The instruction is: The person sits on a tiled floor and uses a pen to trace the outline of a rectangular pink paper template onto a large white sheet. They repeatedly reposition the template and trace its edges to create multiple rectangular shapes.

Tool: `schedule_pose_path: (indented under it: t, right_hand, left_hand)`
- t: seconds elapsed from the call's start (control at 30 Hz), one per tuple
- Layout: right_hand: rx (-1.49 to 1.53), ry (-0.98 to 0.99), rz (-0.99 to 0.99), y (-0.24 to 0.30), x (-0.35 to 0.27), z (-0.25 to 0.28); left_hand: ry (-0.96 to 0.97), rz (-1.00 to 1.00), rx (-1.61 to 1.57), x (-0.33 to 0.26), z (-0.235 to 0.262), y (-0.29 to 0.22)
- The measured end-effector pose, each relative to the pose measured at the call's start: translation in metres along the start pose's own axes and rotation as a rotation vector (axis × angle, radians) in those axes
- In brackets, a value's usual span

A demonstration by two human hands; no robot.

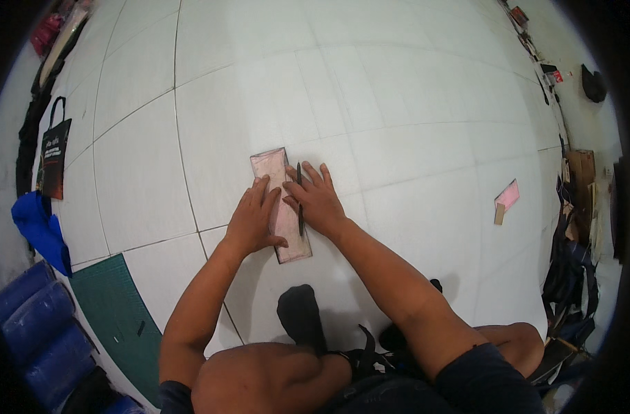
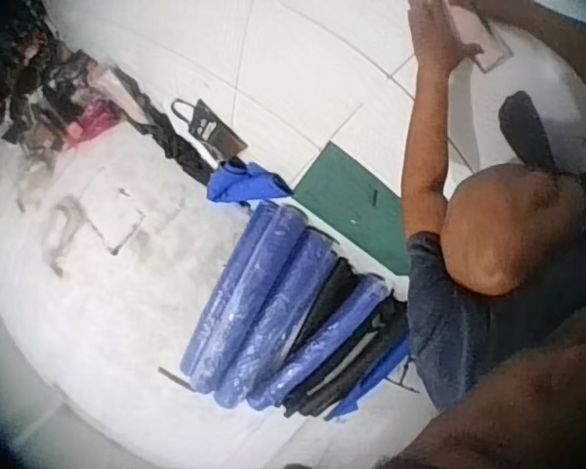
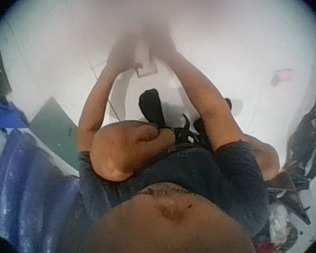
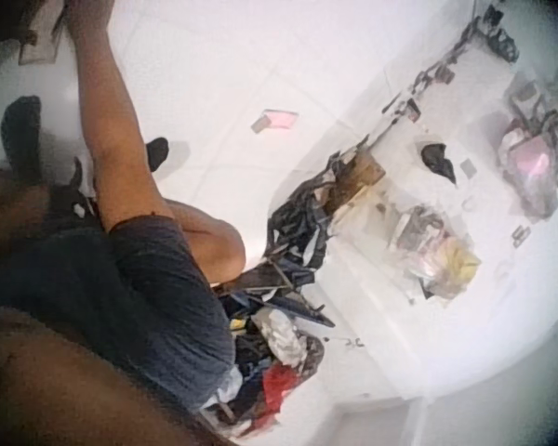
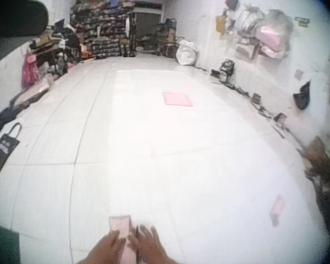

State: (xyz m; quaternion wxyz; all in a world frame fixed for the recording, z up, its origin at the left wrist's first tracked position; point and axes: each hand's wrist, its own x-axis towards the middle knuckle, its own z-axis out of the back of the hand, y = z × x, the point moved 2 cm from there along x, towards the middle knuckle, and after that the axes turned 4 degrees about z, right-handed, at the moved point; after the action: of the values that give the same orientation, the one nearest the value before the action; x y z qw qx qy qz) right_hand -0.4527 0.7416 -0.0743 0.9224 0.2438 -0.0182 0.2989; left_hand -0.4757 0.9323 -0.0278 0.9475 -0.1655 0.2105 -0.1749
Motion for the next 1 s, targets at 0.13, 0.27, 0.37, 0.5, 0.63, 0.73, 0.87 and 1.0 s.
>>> schedule_pose_path:
  t: [0.13, 0.27, 0.37, 0.5, 0.63, 0.73, 0.87, 1.0]
  right_hand:
    - [0.002, -0.009, 0.002, 0.001, 0.000, -0.001]
    - [0.018, -0.017, 0.007, 0.000, 0.001, 0.001]
    - [-0.029, 0.002, 0.011, 0.000, 0.000, 0.008]
    - [0.239, 0.104, -0.175, 0.010, 0.001, 0.055]
    - [0.530, 0.108, -0.324, 0.025, -0.054, 0.070]
    - [0.589, 0.175, -0.124, 0.043, -0.088, 0.052]
    - [0.685, 0.058, -0.094, 0.068, -0.101, 0.035]
    - [0.692, -0.002, -0.036, 0.076, -0.095, 0.029]
  left_hand:
    - [0.067, 0.039, 0.134, 0.003, 0.001, -0.005]
    - [0.050, 0.064, 0.206, 0.006, 0.005, -0.012]
    - [0.045, 0.062, 0.239, 0.006, 0.001, -0.017]
    - [0.065, 0.103, 0.289, 0.006, 0.005, -0.018]
    - [0.127, 0.123, 0.306, 0.010, 0.011, -0.025]
    - [0.134, 0.133, 0.286, 0.010, 0.010, -0.025]
    - [0.139, 0.133, 0.296, 0.009, 0.010, -0.026]
    - [0.149, 0.139, 0.309, 0.010, 0.011, -0.027]
